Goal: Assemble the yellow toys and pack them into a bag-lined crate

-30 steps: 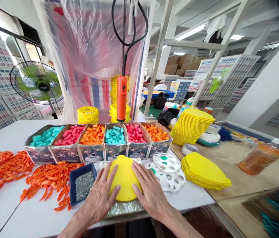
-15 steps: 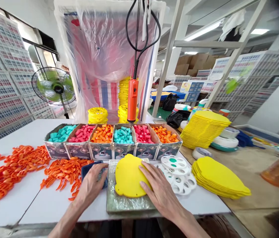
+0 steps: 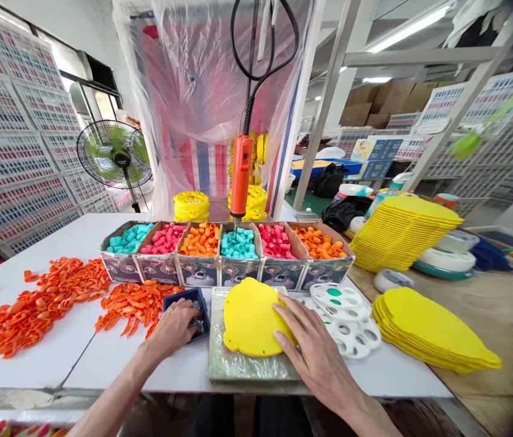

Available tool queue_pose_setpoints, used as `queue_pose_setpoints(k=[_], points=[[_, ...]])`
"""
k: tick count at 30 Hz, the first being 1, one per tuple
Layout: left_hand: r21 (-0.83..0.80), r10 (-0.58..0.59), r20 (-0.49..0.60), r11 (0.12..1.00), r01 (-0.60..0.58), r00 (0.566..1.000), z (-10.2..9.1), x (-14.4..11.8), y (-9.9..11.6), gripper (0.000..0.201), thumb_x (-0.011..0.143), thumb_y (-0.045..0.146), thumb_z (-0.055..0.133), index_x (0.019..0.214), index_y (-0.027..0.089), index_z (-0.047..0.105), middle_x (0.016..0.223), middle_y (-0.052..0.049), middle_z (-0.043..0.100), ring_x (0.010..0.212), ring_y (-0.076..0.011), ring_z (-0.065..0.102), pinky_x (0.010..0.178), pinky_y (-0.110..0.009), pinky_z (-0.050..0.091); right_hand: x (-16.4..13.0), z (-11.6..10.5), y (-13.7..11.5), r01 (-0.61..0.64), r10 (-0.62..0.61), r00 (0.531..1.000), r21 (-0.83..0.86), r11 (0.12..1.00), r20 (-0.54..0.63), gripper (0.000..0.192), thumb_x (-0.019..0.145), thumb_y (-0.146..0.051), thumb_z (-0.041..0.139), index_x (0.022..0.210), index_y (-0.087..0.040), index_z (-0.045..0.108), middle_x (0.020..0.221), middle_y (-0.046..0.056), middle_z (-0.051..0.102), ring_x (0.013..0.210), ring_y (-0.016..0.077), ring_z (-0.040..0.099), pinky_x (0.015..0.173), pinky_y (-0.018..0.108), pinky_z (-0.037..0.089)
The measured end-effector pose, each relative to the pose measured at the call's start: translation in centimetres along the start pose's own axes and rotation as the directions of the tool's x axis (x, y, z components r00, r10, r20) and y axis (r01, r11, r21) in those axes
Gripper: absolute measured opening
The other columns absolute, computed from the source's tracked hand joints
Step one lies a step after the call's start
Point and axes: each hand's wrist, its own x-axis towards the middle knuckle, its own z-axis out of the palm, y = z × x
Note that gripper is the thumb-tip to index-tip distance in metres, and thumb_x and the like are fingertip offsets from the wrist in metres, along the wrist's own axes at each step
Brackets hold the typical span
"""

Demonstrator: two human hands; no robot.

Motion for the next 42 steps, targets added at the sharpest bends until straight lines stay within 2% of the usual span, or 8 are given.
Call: queue_pose_setpoints(k=[5,11,18,27,33,36,39,42], points=[[0.019,0.039,-0.002,0.999,-0.039,0.999,0.4,0.3,-0.2,0.019,0.088,0.014,0.056,0.082,0.018,0.073,0.098,-0.012,0.072,0.101,-0.0314,0.064,0.090,-0.042,0.047,-0.1,0.0,0.0,0.019,-0.019,0.999,-0.009,1.000,-0.034,0.048,0.104,-0.042,0.046,0.147,-0.022,0.051,0.158,0.010,0.046,0.142,0.0322,0.046,0.112,0.055,0.047],[-0.028,0.055,-0.028,0.998,-0.055,0.998,0.4,0.1,-0.5,0.022,0.094,0.016,0.050,0.084,0.017,0.069,0.096,-0.012,0.071,0.098,-0.0298,0.063,0.088,-0.041,0.046,-0.1,-0.4,0.1,0.019,-0.020,0.998,-0.022,1.000,-0.053,0.046,0.104,-0.042,0.046,0.145,-0.022,0.052,0.158,0.010,0.047,0.141,0.0324,0.048,0.111,0.056,0.047],[-0.161,0.026,-0.068,0.986,-0.037,0.997,0.3,-0.4,-1.3,0.022,0.097,0.024,0.048,0.085,0.019,0.066,0.092,-0.009,0.068,0.094,-0.0257,0.064,0.081,-0.034,0.047,0.1,-0.6,0.2,0.023,-0.025,0.996,-0.026,0.999,-0.089,0.045,0.103,-0.041,0.047,0.143,-0.021,0.053,0.157,0.011,0.048,0.141,0.0322,0.048,0.111,0.055,0.047],[-0.368,-0.013,-0.131,0.929,-0.037,0.991,0.4,-0.6,-1.7,0.024,0.096,0.032,0.048,0.082,0.021,0.065,0.090,-0.007,0.070,0.092,-0.0245,0.065,0.081,-0.033,0.045,0.0,-0.7,0.4,0.014,-0.014,0.995,-0.006,1.000,-0.101,0.044,0.103,-0.041,0.047,0.144,-0.022,0.052,0.157,0.011,0.048,0.142,0.0327,0.048,0.113,0.058,0.045],[-0.532,-0.083,-0.154,0.846,-0.011,0.985,0.4,-0.7,-1.5,0.024,0.093,0.039,0.052,0.082,0.021,0.065,0.085,-0.005,0.071,0.082,-0.0224,0.064,0.076,-0.032,0.044,0.2,-0.8,0.8,0.000,0.003,0.994,0.032,1.000,-0.108,0.045,0.103,-0.041,0.048,0.145,-0.024,0.049,0.158,0.010,0.046,0.143,0.0334,0.045,0.114,0.060,0.044],[-0.627,-0.134,-0.139,0.779,0.018,0.981,0.4,-0.6,-1.3,0.029,0.091,0.045,0.054,0.079,0.021,0.065,0.074,-0.002,0.068,0.072,-0.0201,0.061,0.067,-0.029,0.043,1.1,-1.4,0.6,-0.031,0.043,0.993,0.116,0.993,-0.108,0.044,0.103,-0.041,0.048,0.144,-0.026,0.050,0.158,0.009,0.046,0.144,0.0322,0.044,0.116,0.058,0.043],[-0.734,-0.170,-0.101,0.678,0.042,0.980,0.4,-0.4,-1.0,0.036,0.090,0.054,0.052,0.077,0.021,0.062,0.066,0.000,0.064,0.062,-0.0178,0.059,0.058,-0.027,0.043,3.3,-2.7,0.4,-0.072,0.102,0.989,0.249,0.966,-0.110,0.042,0.103,-0.043,0.048,0.141,-0.027,0.052,0.157,0.009,0.046,0.145,0.0298,0.043,0.118,0.055,0.041],[-0.816,-0.188,-0.069,0.575,0.053,0.980,0.2,-0.4,-0.7,0.041,0.087,0.061,0.055,0.081,0.020,0.062,0.067,-0.001,0.067,0.059,-0.0171,0.059,0.055,-0.026,0.045,7.6,-4.2,0.3,-0.050,0.124,0.976,0.375,0.926,-0.176,0.044,0.101,-0.046,0.050,0.140,-0.026,0.052,0.155,0.011,0.048,0.146,0.0280,0.041,0.120,0.052,0.038]])
